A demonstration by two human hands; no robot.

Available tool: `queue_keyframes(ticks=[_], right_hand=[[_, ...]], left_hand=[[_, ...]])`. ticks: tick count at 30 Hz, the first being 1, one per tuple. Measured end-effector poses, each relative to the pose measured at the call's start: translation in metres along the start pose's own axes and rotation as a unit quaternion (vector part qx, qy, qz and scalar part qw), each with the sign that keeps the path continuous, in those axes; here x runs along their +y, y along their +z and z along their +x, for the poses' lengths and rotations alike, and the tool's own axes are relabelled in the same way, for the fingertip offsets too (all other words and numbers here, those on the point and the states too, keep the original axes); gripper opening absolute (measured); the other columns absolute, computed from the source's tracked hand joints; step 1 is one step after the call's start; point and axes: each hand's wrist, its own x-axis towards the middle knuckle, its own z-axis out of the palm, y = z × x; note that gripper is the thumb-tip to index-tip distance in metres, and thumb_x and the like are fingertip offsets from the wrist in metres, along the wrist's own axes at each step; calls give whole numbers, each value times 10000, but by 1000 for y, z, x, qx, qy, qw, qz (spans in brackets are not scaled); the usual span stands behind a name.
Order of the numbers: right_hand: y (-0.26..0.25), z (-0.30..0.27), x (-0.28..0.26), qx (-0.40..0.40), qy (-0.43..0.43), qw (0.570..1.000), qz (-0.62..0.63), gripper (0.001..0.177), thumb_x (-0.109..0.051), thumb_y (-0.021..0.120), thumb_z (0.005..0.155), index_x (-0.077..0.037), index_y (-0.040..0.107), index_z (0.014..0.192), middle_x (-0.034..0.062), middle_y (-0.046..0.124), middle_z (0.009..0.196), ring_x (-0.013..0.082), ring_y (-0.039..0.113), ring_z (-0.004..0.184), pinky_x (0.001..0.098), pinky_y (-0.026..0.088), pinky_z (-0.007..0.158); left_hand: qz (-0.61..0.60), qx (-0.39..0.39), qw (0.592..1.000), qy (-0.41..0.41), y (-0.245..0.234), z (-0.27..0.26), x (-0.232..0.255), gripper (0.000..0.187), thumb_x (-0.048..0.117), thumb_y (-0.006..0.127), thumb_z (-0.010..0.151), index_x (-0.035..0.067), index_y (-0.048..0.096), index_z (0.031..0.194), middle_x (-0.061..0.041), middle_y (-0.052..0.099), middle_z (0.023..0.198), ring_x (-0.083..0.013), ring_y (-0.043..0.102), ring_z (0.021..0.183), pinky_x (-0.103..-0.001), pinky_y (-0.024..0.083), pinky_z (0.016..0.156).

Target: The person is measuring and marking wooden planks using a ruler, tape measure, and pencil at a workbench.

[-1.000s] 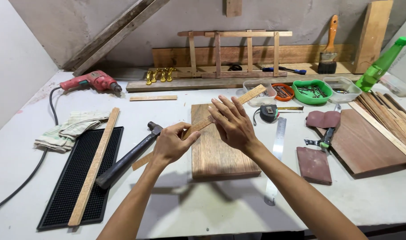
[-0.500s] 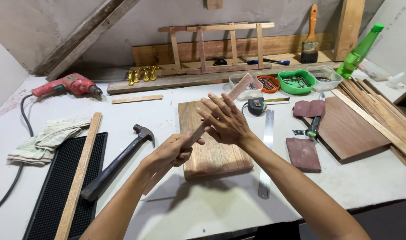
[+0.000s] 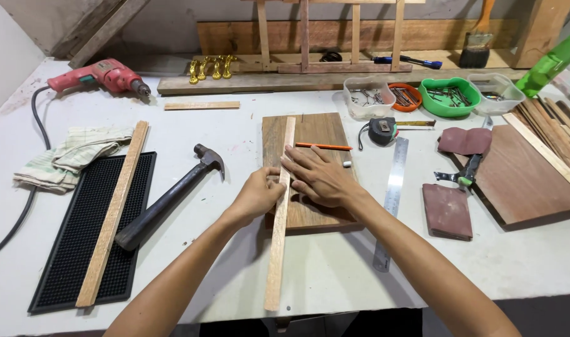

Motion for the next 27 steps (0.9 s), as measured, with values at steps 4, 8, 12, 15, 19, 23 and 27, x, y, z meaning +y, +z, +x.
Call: queue_keyframes(ticks=[4,8,12,15,19,23,27], right_hand=[[5,-2,0,-43,22,997,63,607,-433,424,1037,-168,371,1581,106,315,1654,263,333,1490,503,146,1250],[9,-6,0,-13,16,998,55,575,-431,430,1049,-134,436,1540,127,353,1632,290,330,1504,490,151,1250],[11,-8,3,31,5,998,53,561,-390,456,1046,-33,483,1478,172,390,1615,309,338,1514,482,168,1248],[10,-9,2,37,35,996,70,510,-336,489,1028,-45,528,1445,174,466,1568,288,399,1480,486,181,1254],[6,-11,4,52,78,990,110,510,-317,544,993,-27,540,1413,163,533,1512,265,465,1441,482,196,1264],[0,-9,10,62,85,987,123,538,-263,565,962,28,526,1413,200,584,1442,297,526,1376,476,224,1249],[2,-12,13,79,99,985,113,584,-228,579,927,72,495,1421,249,612,1379,332,562,1331,458,275,1234]], left_hand=[[61,0,997,-47,2,-21,47,654,120,645,914,87,372,1508,-116,677,760,-156,653,574,-379,591,509],[409,-3,912,-39,-3,-16,58,580,417,664,936,173,572,1454,-122,750,1005,-239,721,904,-413,589,814],[518,33,819,246,-18,13,5,825,645,708,798,154,508,1431,-188,461,1539,-327,371,1411,-512,348,1106],[495,-21,845,201,-18,20,-2,912,730,581,839,152,430,1529,-107,389,1590,-269,228,1526,-496,176,1235],[497,-22,839,220,-5,31,-11,938,756,571,850,104,425,1508,-123,362,1608,-290,237,1528,-527,162,1223],[481,5,843,239,7,36,-3,954,751,593,835,77,441,1494,-170,358,1612,-335,265,1512,-540,175,1228],[470,-5,854,221,14,43,5,953,766,610,800,97,456,1461,-173,349,1605,-342,266,1508,-554,161,1224]])
